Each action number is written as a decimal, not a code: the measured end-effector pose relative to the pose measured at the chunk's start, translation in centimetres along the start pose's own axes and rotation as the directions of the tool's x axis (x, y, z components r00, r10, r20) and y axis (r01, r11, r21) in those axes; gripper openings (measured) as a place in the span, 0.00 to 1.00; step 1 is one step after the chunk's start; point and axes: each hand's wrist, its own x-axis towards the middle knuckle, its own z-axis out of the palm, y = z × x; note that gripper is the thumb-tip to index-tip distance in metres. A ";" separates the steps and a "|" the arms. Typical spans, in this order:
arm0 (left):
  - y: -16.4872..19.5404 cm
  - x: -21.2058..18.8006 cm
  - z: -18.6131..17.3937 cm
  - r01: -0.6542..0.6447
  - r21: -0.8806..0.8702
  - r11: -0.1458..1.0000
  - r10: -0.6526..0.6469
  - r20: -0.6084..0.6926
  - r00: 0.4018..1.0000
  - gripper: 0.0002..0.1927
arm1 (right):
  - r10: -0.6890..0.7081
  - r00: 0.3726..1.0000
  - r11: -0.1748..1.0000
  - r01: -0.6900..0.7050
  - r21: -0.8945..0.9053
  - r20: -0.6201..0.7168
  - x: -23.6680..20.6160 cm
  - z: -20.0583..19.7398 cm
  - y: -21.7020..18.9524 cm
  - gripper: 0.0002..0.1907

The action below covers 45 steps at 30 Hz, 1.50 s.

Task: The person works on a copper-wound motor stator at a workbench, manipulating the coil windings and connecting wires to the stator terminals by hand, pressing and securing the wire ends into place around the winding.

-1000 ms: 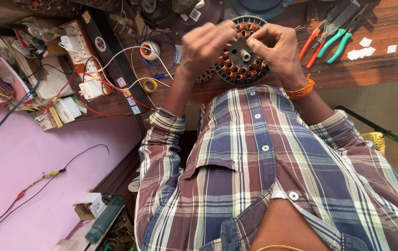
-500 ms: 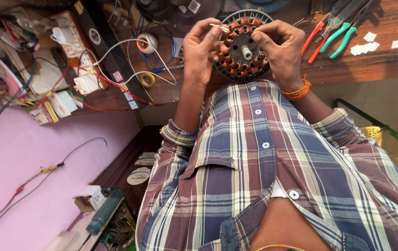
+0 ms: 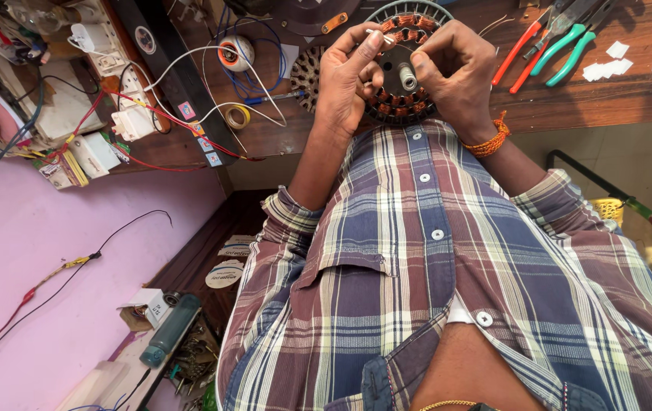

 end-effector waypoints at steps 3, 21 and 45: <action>0.1 -0.1 0.1 -0.024 0.030 0.999 0.024 0.012 1.000 0.11 | -0.002 1.000 1.000 0.002 -0.012 0.011 0.1 0.1 -0.2 0.07; 0.1 -0.2 0.6 -0.026 0.069 0.997 0.027 -0.016 1.000 0.12 | 0.012 0.999 1.000 -0.012 -0.009 -0.036 0.1 0.4 0.4 0.06; 0.2 -0.3 0.8 -0.027 0.111 0.993 0.034 -0.068 0.997 0.10 | 0.036 0.999 0.999 -0.036 -0.018 -0.030 0.3 0.7 0.3 0.06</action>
